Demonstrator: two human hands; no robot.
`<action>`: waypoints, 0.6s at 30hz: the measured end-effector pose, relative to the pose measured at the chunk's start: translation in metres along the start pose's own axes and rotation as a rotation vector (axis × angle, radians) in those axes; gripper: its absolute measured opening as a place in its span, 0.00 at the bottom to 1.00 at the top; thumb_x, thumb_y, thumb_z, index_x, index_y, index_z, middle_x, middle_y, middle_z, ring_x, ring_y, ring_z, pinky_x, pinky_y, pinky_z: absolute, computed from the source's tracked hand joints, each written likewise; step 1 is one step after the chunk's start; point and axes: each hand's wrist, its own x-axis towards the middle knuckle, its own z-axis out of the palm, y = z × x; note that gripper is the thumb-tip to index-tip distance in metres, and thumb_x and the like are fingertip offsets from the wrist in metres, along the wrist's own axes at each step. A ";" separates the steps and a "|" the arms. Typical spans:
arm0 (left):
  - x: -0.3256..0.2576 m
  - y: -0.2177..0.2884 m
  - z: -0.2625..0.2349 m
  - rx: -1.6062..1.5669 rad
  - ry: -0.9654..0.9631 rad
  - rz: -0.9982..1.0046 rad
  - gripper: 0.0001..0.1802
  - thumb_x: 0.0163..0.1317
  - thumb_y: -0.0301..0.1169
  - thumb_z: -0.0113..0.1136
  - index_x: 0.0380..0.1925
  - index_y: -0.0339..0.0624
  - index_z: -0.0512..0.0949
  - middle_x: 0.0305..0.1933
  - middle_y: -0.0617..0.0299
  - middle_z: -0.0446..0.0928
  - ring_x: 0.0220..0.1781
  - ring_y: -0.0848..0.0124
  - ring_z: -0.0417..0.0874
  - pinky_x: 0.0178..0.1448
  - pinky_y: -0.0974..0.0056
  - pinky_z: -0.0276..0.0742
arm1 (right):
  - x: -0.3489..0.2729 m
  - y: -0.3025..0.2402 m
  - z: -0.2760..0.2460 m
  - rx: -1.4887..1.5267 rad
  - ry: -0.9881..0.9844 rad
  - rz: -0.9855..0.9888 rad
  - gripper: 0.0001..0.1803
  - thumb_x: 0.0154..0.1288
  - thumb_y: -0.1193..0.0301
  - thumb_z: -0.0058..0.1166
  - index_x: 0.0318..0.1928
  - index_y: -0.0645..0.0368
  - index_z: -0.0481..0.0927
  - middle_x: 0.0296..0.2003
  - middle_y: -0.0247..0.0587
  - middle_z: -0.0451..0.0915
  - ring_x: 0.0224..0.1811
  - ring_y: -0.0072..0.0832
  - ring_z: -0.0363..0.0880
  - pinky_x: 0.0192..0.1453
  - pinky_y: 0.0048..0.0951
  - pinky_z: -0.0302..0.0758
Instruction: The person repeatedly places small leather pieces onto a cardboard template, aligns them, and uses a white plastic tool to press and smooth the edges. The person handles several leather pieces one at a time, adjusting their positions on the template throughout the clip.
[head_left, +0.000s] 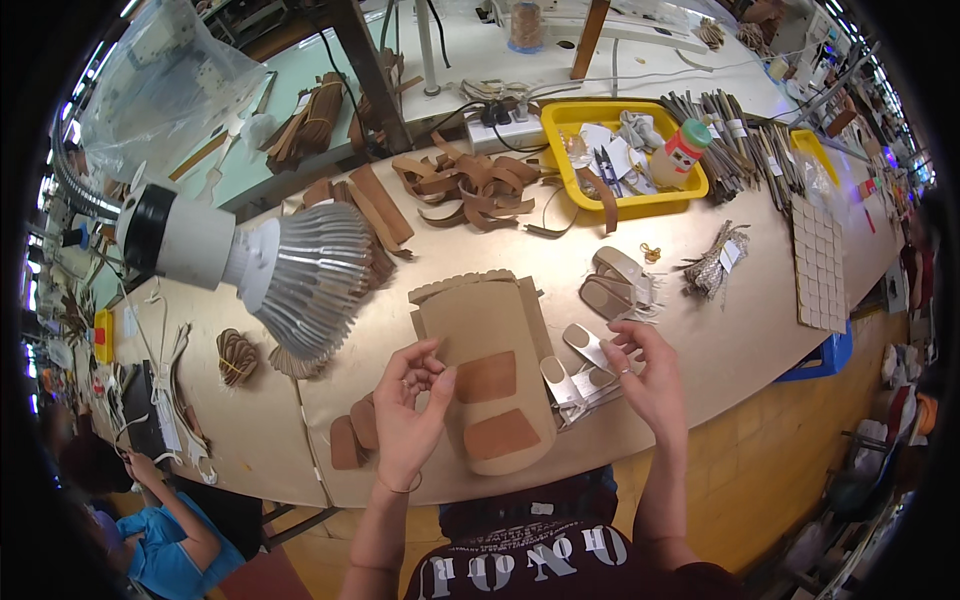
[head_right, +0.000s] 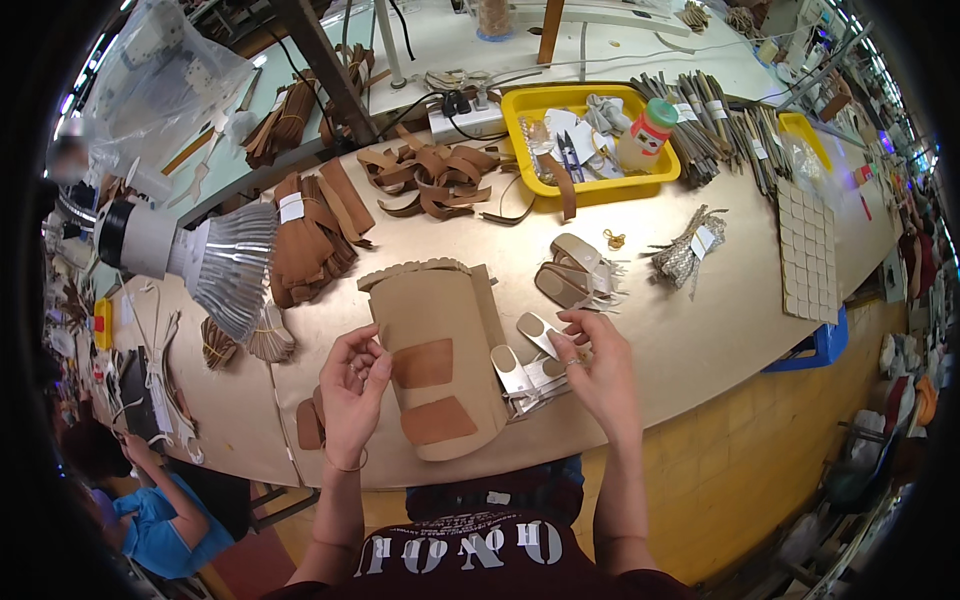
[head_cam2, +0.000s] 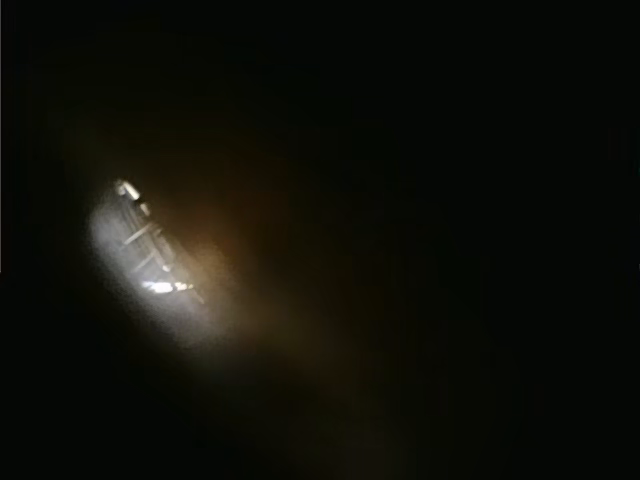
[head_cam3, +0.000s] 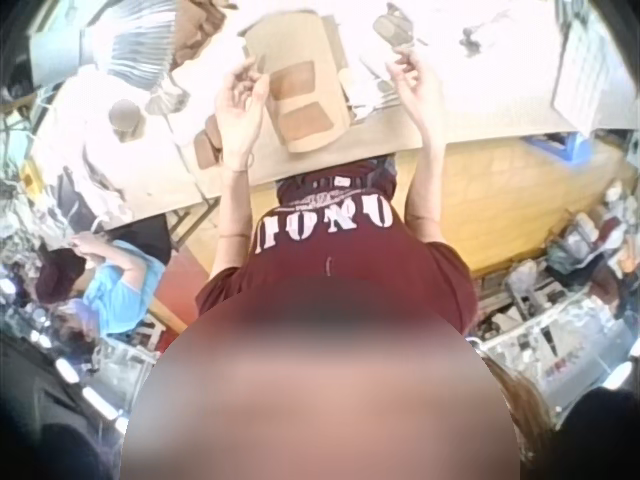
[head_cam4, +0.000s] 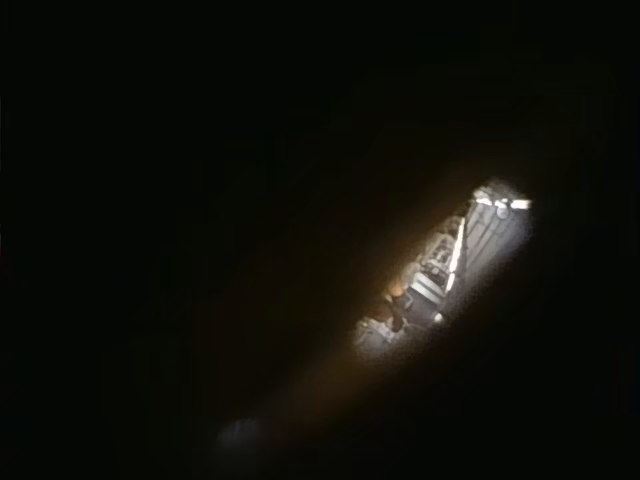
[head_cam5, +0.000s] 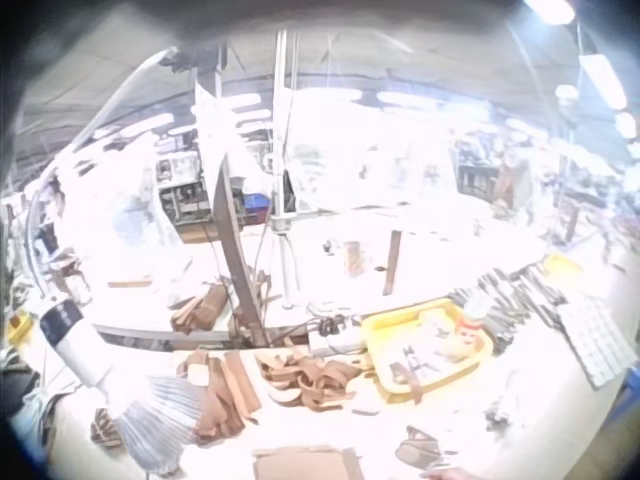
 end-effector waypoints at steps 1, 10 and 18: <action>0.000 0.001 0.000 -0.009 -0.001 -0.012 0.20 0.61 0.21 0.62 0.53 0.34 0.73 0.38 0.65 0.73 0.37 0.80 0.74 0.44 0.74 0.72 | 0.002 -0.001 0.000 -0.007 -0.011 0.004 0.14 0.62 0.70 0.61 0.46 0.63 0.79 0.34 0.41 0.79 0.34 0.29 0.75 0.40 0.30 0.73; 0.009 0.002 -0.001 0.053 -0.069 0.012 0.17 0.63 0.19 0.60 0.52 0.34 0.74 0.37 0.66 0.74 0.38 0.79 0.74 0.45 0.73 0.72 | 0.017 0.009 0.000 -0.205 -0.128 0.092 0.15 0.58 0.68 0.65 0.42 0.63 0.79 0.36 0.45 0.79 0.38 0.35 0.77 0.45 0.35 0.75; 0.009 0.001 -0.003 -0.028 -0.006 0.044 0.14 0.65 0.20 0.57 0.50 0.33 0.74 0.37 0.65 0.74 0.38 0.79 0.74 0.46 0.72 0.72 | 0.015 0.015 0.014 -0.277 -0.163 0.122 0.17 0.56 0.67 0.68 0.42 0.62 0.79 0.27 0.43 0.77 0.29 0.32 0.76 0.35 0.32 0.73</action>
